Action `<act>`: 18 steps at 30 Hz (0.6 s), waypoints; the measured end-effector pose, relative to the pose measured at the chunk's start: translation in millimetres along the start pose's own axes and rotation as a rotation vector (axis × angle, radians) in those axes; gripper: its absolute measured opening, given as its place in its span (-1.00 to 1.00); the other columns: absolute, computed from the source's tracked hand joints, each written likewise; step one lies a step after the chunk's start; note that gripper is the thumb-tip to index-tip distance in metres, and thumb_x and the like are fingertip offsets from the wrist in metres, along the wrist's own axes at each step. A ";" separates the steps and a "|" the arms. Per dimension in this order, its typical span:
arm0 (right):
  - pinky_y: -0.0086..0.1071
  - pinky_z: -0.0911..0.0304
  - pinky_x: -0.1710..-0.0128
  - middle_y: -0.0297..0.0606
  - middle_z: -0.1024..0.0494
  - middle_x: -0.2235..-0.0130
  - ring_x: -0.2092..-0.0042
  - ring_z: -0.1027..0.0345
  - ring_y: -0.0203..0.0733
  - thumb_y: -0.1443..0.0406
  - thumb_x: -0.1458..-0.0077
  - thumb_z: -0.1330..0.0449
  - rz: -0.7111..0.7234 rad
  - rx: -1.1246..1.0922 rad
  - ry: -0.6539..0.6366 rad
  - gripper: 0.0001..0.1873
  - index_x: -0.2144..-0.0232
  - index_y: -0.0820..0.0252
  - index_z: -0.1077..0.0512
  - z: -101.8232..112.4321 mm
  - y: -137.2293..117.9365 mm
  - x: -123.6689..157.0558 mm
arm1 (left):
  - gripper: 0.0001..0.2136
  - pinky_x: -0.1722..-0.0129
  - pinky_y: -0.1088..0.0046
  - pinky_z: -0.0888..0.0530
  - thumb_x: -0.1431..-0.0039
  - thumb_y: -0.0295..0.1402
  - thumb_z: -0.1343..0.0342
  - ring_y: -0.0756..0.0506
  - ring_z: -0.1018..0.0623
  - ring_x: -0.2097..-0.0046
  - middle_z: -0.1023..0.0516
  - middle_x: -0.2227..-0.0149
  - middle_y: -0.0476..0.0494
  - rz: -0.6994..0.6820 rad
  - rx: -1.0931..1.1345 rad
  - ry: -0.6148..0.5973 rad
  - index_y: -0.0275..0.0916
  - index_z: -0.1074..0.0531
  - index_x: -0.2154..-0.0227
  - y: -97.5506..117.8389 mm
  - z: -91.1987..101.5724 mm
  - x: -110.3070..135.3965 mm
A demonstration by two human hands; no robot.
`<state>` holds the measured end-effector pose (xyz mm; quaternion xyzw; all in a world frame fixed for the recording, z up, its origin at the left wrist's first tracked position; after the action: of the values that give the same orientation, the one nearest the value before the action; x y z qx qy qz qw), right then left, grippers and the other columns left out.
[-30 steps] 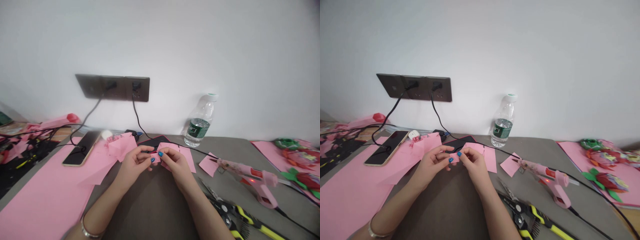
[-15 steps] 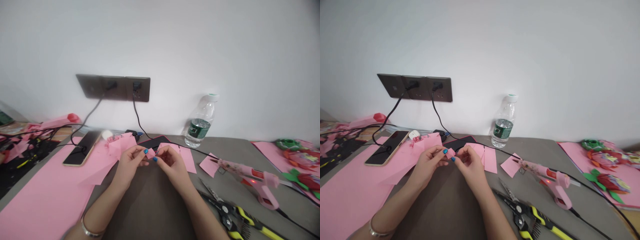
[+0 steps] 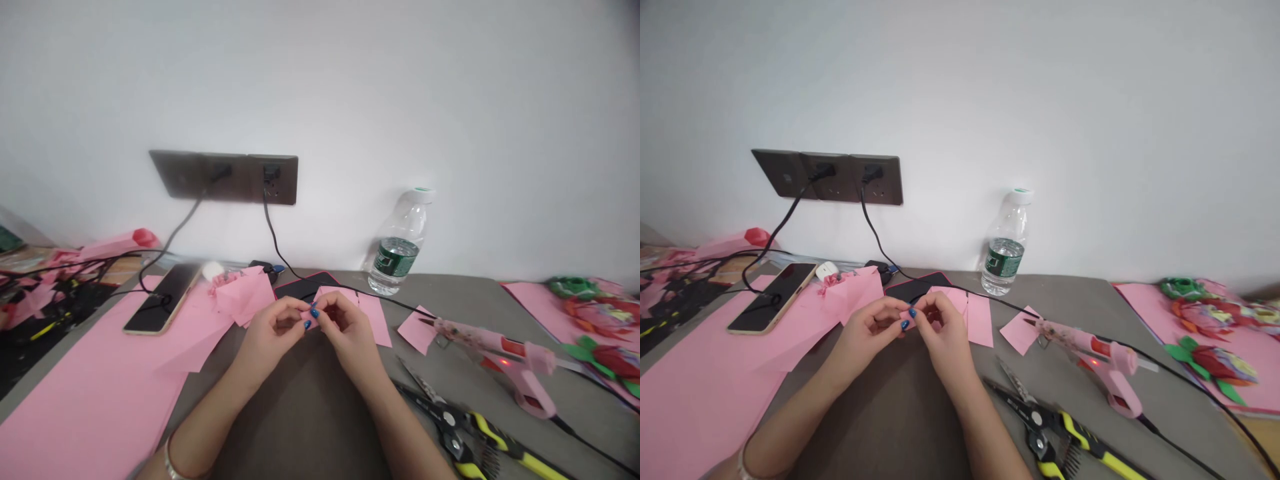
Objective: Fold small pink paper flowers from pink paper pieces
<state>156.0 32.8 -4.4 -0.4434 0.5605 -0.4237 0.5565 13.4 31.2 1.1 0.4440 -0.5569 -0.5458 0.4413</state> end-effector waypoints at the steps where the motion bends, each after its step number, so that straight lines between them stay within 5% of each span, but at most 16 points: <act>1: -0.39 -0.20 0.40 -0.33 -0.40 0.42 0.40 -0.30 -0.25 0.25 -0.11 -0.21 0.010 0.010 -0.005 -0.88 0.43 0.15 -0.39 -0.7 -0.7 0.5 | -0.88 0.26 0.48 -0.53 -0.06 -0.40 -0.23 -0.05 -0.59 0.28 -0.63 0.36 -0.08 -0.015 -0.018 0.001 -0.23 -0.53 0.30 1.3 -0.2 0.5; 18: -0.37 -0.30 0.40 -0.28 -0.49 0.38 0.37 -0.37 -0.21 0.07 0.01 -0.33 -0.069 -0.104 0.037 -0.71 0.36 0.14 -0.45 -1.0 5.3 -0.6 | -0.90 0.36 0.47 -0.54 -0.03 -0.34 -0.28 -0.04 -0.57 0.41 -0.62 0.45 -0.08 -0.029 0.037 0.098 -0.25 -0.59 0.39 -3.8 6.8 -2.2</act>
<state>154.8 34.7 -9.3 -0.4830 0.5764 -0.4212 0.5070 7.3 34.7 -2.8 0.4866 -0.5380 -0.5193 0.4518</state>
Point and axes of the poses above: each hand's wrist, its own x-axis away from the middle knuckle, its own z-axis out of the back of the hand, y = z × x, the point moved 4 cm from there along -x, towards the middle knuckle
